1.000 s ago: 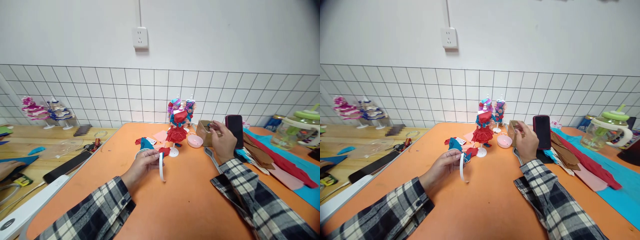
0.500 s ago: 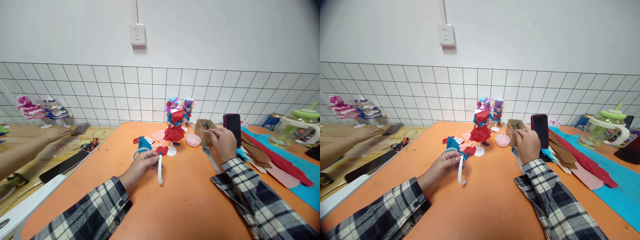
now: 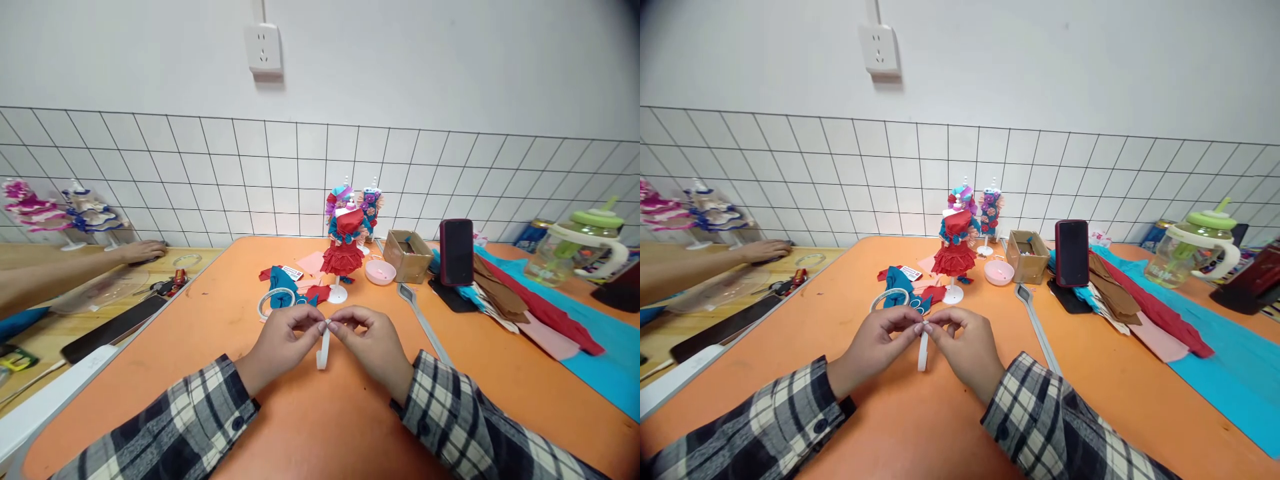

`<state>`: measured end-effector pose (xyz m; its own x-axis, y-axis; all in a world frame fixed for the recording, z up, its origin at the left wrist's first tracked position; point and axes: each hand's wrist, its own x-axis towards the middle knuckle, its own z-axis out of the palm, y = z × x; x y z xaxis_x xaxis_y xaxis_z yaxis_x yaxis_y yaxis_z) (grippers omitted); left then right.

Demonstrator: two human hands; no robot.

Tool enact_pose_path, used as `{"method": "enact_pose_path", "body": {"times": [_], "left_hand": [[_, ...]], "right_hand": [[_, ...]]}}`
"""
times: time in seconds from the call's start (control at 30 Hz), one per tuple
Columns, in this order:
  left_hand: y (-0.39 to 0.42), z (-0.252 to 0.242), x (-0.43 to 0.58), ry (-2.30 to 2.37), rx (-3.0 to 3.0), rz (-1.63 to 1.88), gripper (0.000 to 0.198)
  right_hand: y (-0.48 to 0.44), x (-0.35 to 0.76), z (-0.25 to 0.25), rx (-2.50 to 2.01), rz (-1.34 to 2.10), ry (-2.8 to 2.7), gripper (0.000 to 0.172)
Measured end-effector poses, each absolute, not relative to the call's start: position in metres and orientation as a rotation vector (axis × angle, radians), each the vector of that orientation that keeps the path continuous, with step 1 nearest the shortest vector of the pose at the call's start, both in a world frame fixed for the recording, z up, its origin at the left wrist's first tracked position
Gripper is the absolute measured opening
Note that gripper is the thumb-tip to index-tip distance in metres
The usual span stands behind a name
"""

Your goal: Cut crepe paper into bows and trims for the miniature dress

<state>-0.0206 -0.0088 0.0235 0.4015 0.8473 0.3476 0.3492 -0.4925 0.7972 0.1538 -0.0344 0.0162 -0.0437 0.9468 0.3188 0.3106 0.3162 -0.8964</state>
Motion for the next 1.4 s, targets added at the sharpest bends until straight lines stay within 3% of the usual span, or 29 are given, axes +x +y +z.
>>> {"method": "enact_pose_path", "body": {"times": [0.2,0.47,0.63,0.7,0.8,0.83,0.97,1.13,1.33,1.4], "left_hand": [[-0.017,0.027,-0.015,0.969,1.950,1.009,0.011],[-0.025,0.015,-0.004,0.727,1.082,0.949,0.017],[-0.030,0.018,-0.002,0.734,0.998,0.984,0.023],[-0.027,0.018,-0.003,0.792,1.060,1.012,0.025],[-0.021,0.016,-0.004,0.859,1.139,1.029,0.030],[-0.020,0.016,-0.005,0.868,1.148,1.025,0.032],[-0.018,0.017,-0.007,0.851,1.126,1.017,0.034],[-0.017,0.015,-0.007,0.864,1.150,0.970,0.035],[-0.021,0.010,-0.004,0.765,1.014,0.939,0.031],[-0.024,0.009,-0.003,0.701,0.938,0.910,0.026]], "right_hand": [[-0.036,0.154,0.014,-1.093,0.715,-1.673,0.005],[-0.041,0.162,0.009,-0.799,0.004,-2.010,0.011],[-0.042,0.162,0.012,-0.962,0.097,-1.826,0.008],[-0.040,0.163,0.015,-1.069,0.218,-1.758,0.017],[-0.036,0.165,0.018,-1.188,0.488,-1.633,0.054],[-0.034,0.166,0.019,-1.204,0.577,-1.617,0.056],[-0.029,0.166,0.019,-1.193,0.784,-1.651,0.017],[-0.029,0.162,0.015,-1.204,0.806,-1.636,0.011],[-0.037,0.164,0.017,-1.069,0.422,-1.920,0.002],[-0.042,0.165,0.016,-0.964,0.281,-2.042,0.007]]}}
